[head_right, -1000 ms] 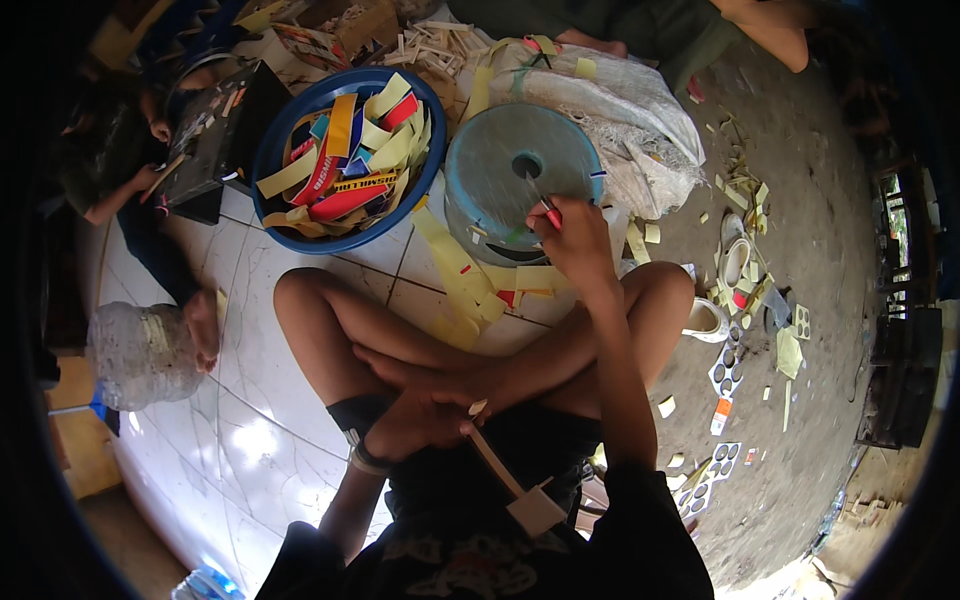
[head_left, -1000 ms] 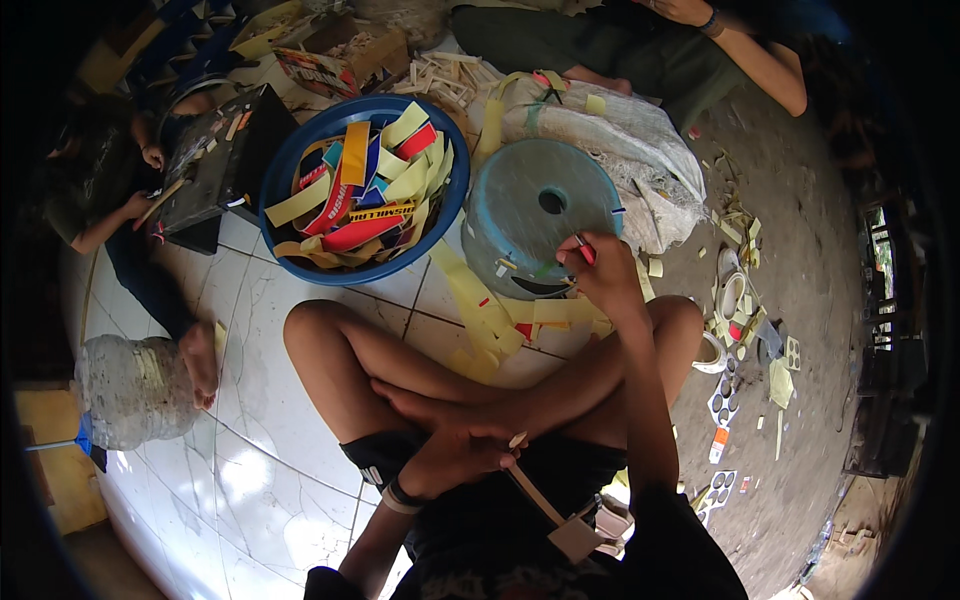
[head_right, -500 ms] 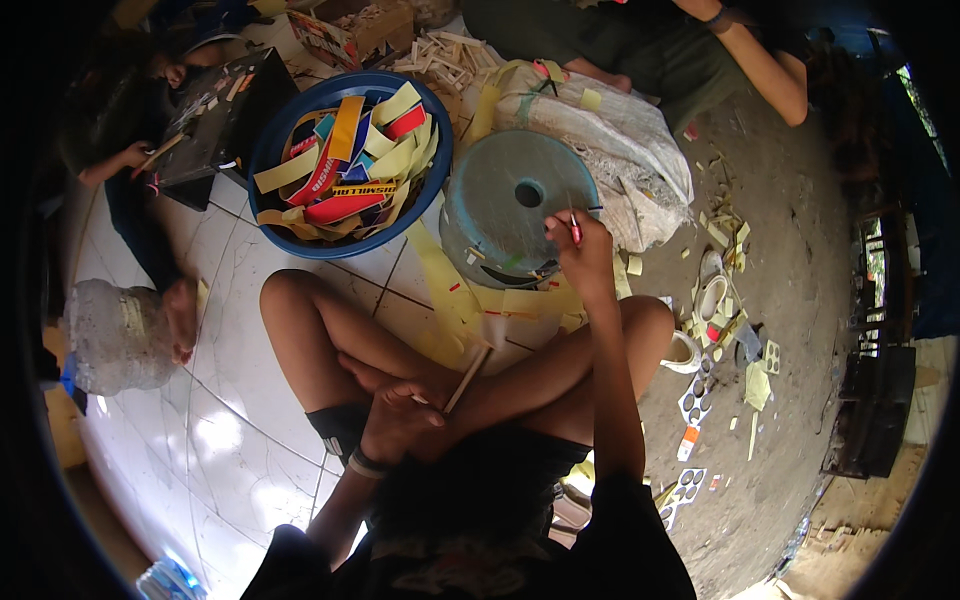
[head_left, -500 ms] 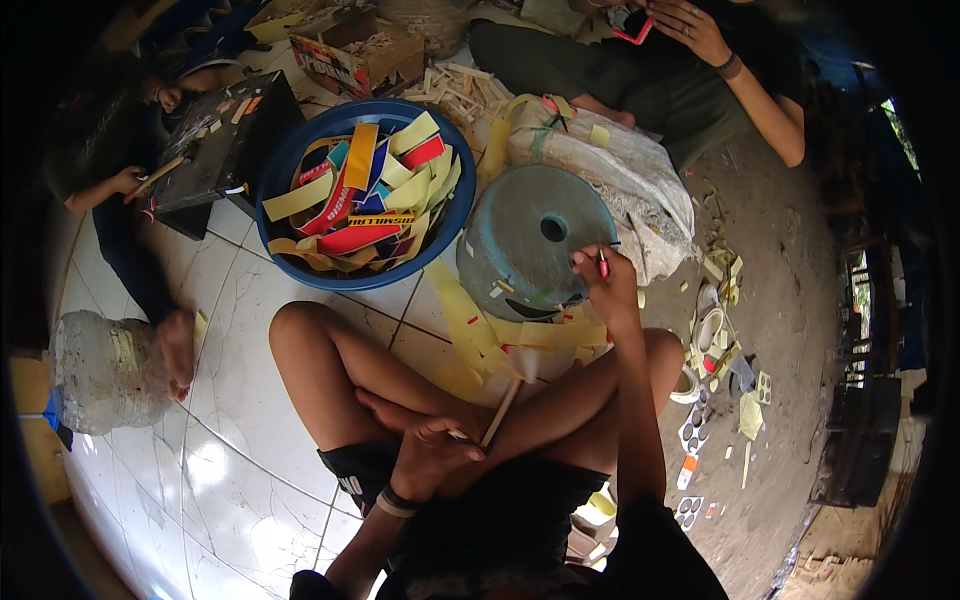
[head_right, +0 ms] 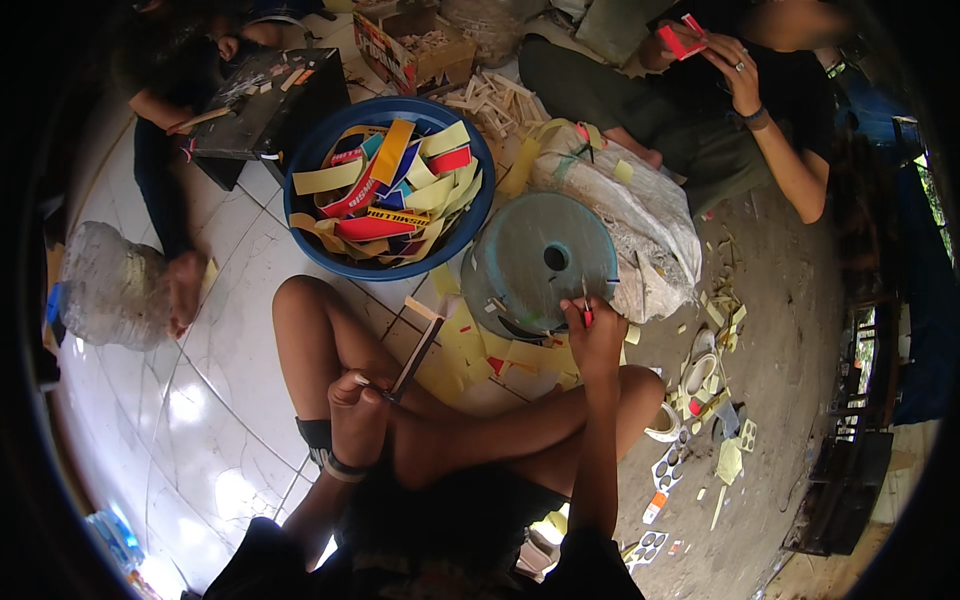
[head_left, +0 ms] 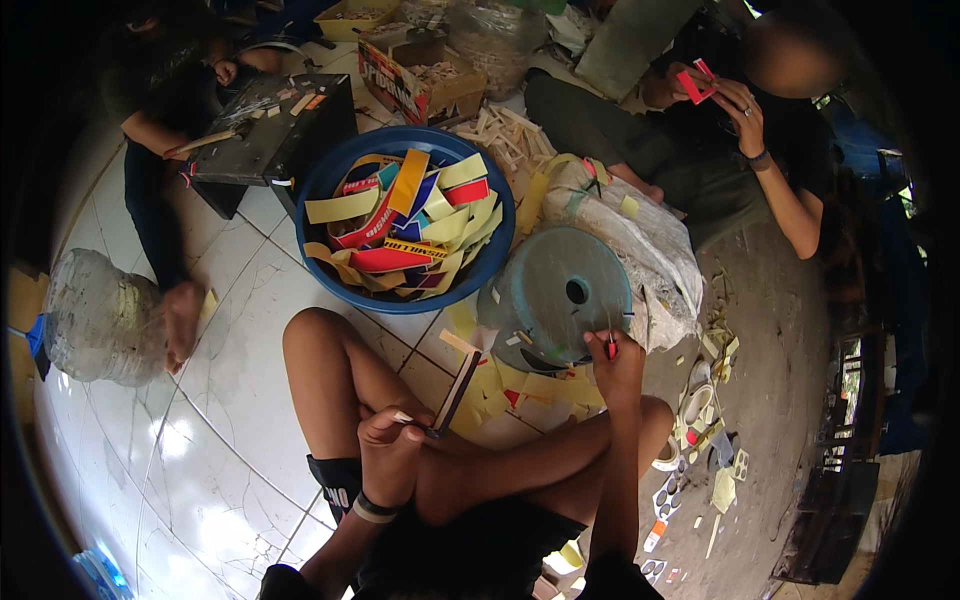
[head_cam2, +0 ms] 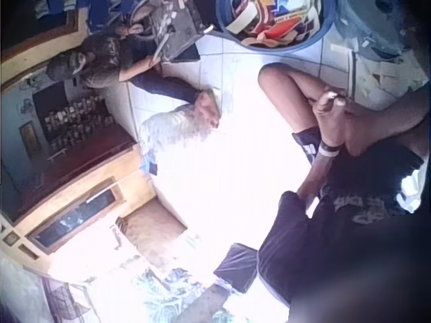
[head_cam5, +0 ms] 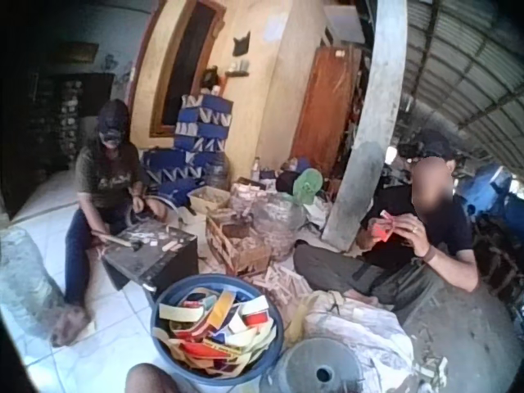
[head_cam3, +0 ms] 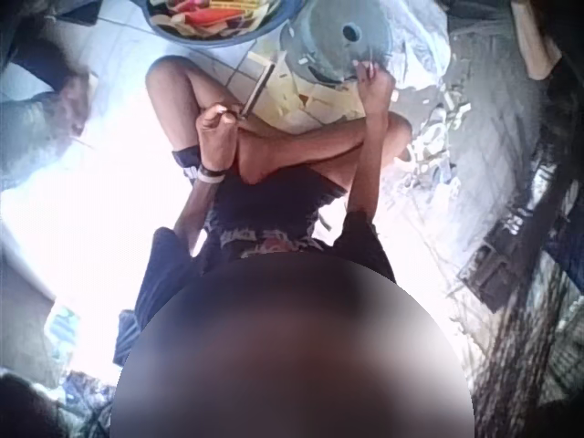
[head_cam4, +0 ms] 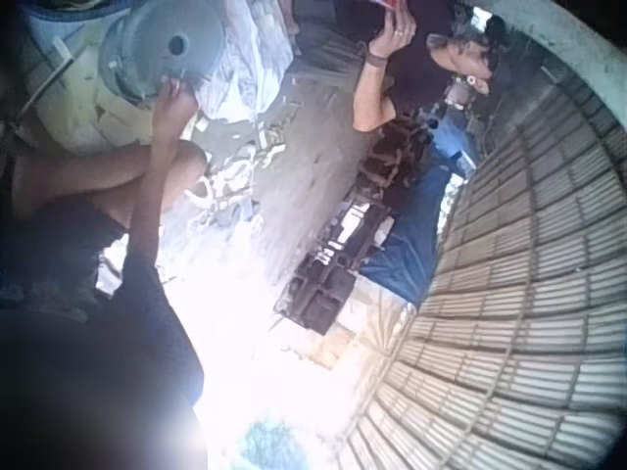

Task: The person sits on the floor and uses a red utility knife to cut strips of colored tape into smaller pieces. They hold the tape with one hand and cut with the other, placing the cut pieces into a blue basin.

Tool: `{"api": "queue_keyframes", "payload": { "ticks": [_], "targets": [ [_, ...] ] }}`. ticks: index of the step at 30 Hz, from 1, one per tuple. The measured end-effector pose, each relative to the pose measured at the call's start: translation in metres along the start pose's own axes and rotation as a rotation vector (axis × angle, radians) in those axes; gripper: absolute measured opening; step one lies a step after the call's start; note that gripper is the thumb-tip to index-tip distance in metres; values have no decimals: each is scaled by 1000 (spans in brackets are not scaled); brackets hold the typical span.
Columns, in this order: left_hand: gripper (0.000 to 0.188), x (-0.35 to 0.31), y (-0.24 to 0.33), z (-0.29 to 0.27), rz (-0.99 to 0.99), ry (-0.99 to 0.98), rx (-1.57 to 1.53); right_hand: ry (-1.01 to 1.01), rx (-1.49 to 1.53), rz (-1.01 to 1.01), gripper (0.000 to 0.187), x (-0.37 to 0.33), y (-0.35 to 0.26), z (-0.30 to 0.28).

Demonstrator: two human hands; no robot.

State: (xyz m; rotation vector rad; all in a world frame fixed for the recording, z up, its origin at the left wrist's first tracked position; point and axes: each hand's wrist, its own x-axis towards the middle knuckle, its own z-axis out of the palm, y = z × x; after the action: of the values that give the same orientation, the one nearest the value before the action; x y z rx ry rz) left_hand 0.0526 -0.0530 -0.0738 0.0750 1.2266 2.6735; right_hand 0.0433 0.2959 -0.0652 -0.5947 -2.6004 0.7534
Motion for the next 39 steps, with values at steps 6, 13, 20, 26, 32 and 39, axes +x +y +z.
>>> {"api": "queue_keyframes", "payload": {
  "ticks": [6,13,20,26,32,39],
  "targets": [
    [26,6,23,11,-187,145,-473,4,47,64,30,-10,-17,1],
    [25,15,21,31,-322,109,-784,-388,864,218,12,-77,-122,-12],
    [36,7,-6,47,-442,71,-679,-186,1171,549,19,-94,-204,5],
    [48,3,-2,47,-488,-29,-594,-182,1271,612,18,-93,-198,-7],
    [40,-2,23,68,-255,71,33,-120,1190,548,18,-94,-195,-12],
    [36,-1,45,77,305,-54,894,19,1141,497,19,-103,-204,-2]
  ]
}}
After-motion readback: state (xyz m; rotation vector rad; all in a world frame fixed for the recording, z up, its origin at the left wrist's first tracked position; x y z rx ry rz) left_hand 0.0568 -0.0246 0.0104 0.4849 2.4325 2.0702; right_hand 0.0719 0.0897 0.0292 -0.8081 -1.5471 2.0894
